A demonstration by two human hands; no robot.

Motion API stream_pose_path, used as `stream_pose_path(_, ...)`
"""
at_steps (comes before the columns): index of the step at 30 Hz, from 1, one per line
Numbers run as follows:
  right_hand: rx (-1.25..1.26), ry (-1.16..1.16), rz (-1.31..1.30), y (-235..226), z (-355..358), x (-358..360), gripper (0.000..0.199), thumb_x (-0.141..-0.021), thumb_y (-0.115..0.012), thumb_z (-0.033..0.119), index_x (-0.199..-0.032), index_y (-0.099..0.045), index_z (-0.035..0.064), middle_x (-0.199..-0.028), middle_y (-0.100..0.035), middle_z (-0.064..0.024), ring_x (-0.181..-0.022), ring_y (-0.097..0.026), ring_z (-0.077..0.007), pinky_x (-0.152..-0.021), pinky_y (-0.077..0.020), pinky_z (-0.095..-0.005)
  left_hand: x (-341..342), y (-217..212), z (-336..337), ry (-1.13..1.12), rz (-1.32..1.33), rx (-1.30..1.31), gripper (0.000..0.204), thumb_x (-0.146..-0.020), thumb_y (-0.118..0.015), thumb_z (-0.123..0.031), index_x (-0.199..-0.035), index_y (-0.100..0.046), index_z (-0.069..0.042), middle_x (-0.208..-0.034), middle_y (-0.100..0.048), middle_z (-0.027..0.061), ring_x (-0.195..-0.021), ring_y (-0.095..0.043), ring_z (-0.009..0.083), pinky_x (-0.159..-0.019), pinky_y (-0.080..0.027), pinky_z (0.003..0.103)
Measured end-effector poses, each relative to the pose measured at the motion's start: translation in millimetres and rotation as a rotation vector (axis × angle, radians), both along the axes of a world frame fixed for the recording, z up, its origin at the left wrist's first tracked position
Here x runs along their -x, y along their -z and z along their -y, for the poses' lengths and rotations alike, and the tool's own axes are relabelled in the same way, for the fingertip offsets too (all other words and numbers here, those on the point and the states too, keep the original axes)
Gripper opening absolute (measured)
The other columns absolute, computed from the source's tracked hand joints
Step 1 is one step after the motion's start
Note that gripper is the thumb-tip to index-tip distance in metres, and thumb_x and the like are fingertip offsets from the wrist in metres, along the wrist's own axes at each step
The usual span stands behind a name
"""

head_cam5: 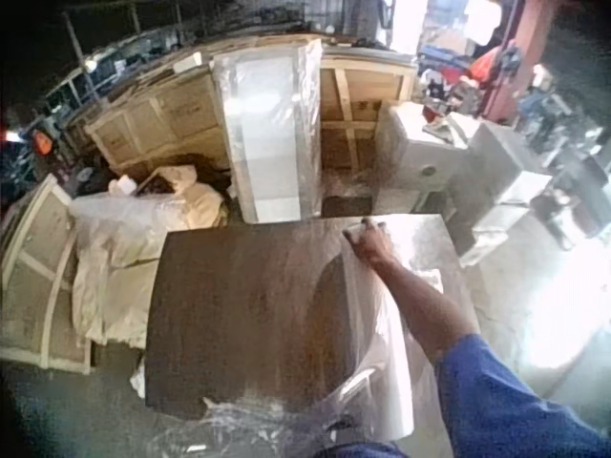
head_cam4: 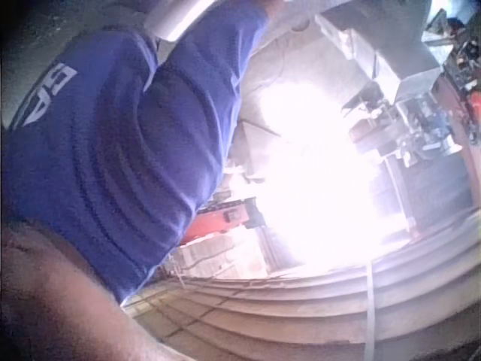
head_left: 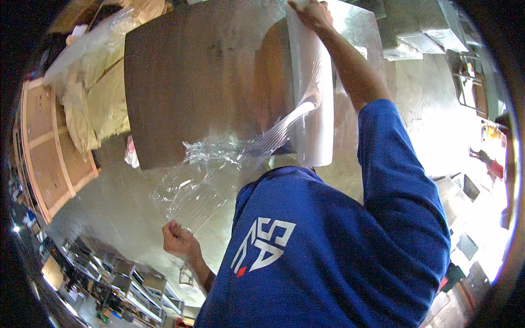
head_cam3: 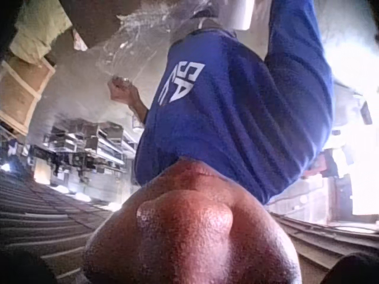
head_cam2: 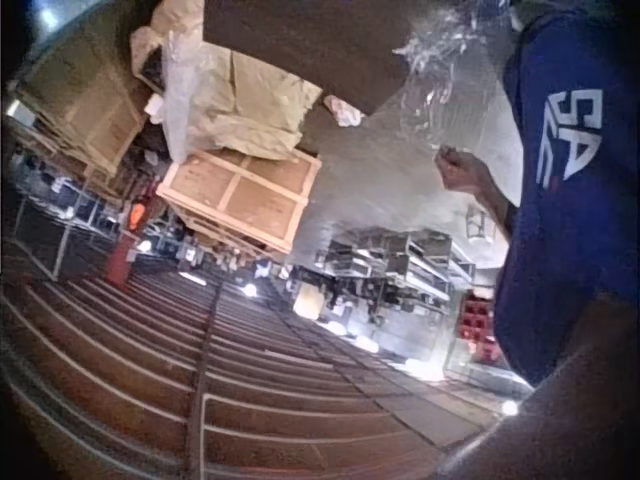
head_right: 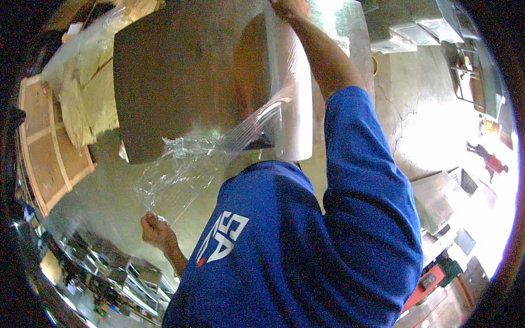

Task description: The person wraps a small rectangular object in bubble wrap and secures it with tape. They then unroll a sheet of clear plastic film, tear off a piece, and wrap the same object again. Finally, they carry the wrapped item to a doorway and hand it to another person.

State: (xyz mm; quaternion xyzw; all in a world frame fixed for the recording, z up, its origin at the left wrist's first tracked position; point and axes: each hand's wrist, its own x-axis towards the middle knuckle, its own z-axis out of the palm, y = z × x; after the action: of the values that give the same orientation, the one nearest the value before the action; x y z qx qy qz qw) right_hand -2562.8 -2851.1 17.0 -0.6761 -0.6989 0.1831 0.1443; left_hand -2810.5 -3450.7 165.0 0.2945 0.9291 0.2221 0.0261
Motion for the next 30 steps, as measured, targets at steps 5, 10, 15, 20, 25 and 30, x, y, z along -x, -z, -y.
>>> stream_pose_path(5, -0.054, -0.053, -0.035, 8, -10, -4, 0.087, -0.088, -0.065, 0.063, -0.145, -0.045, 0.0008, -0.134, -0.057, -0.033, -0.128, -0.051, -0.049, -0.106, -0.044, -0.0524, -68, -36, 86, -0.387, 0.013, 0.068, 0.049, -0.106, -0.048, -0.042, -0.087, -0.059, 0.001, -0.064, -0.054, 0.0069, -0.054, -0.049, 0.0188, -0.051, -0.042, 0.037)
stream_pose_path(10, -0.069, -0.069, -0.062, 15, -20, -7, 0.079, -0.088, -0.068, 0.059, -0.139, -0.049, 0.0013, -0.129, -0.061, -0.0308, -0.125, -0.055, -0.0451, -0.103, -0.0459, -0.0513, -119, -50, 204, -0.569, -0.192, 0.178, 0.048, -0.107, -0.046, -0.037, -0.102, -0.06, 0.008, -0.09, -0.064, 0.0205, -0.083, -0.061, 0.0302, -0.075, -0.047, 0.04)
stream_pose_path(15, -0.077, -0.057, -0.033, 22, -30, -12, 0.076, -0.088, -0.068, 0.058, -0.137, -0.05, 0.0024, -0.127, -0.063, -0.0282, -0.122, -0.058, -0.0432, -0.101, -0.047, -0.0505, -128, -99, 269, -0.521, -0.464, 0.807, 0.039, -0.109, -0.037, -0.023, -0.102, -0.061, 0.008, -0.101, -0.065, 0.0288, -0.091, -0.063, 0.0435, -0.08, -0.049, 0.048)
stream_pose_path(20, -0.117, -0.07, -0.095, 32, -33, -7, 0.076, -0.088, -0.068, 0.058, -0.143, -0.047, 0.0101, -0.13, -0.063, -0.0243, -0.124, -0.058, -0.0418, -0.102, -0.046, -0.0504, -132, -144, 319, -0.635, -0.552, 0.698, 0.036, -0.108, -0.042, -0.025, -0.102, -0.061, 0.005, -0.095, -0.065, 0.0229, -0.084, -0.061, 0.0358, -0.074, -0.048, 0.043)
stream_pose_path(25, -0.066, -0.094, -0.123, 18, -29, -11, 0.079, -0.085, -0.071, 0.059, -0.142, -0.048, 0.0102, -0.13, -0.063, -0.0247, -0.123, -0.059, -0.0393, -0.103, -0.0458, -0.0503, -124, -209, 356, -0.679, -0.49, 0.434, 0.034, -0.106, -0.048, -0.028, -0.101, -0.062, 0.002, -0.089, -0.064, 0.017, -0.077, -0.059, 0.028, -0.068, -0.047, 0.038)
stream_pose_path(30, 0.018, -0.224, -0.246, 32, -37, -37, 0.096, -0.071, -0.082, 0.06, -0.139, -0.049, 0.001, -0.124, -0.066, -0.0247, -0.11, -0.066, -0.037, -0.098, -0.0521, -0.0461, -78, -248, 355, -0.595, -0.345, 0.241, 0.031, -0.105, -0.053, -0.03, -0.101, -0.062, -0.001, -0.082, -0.063, 0.0111, -0.07, -0.057, 0.0203, -0.062, -0.046, 0.033)
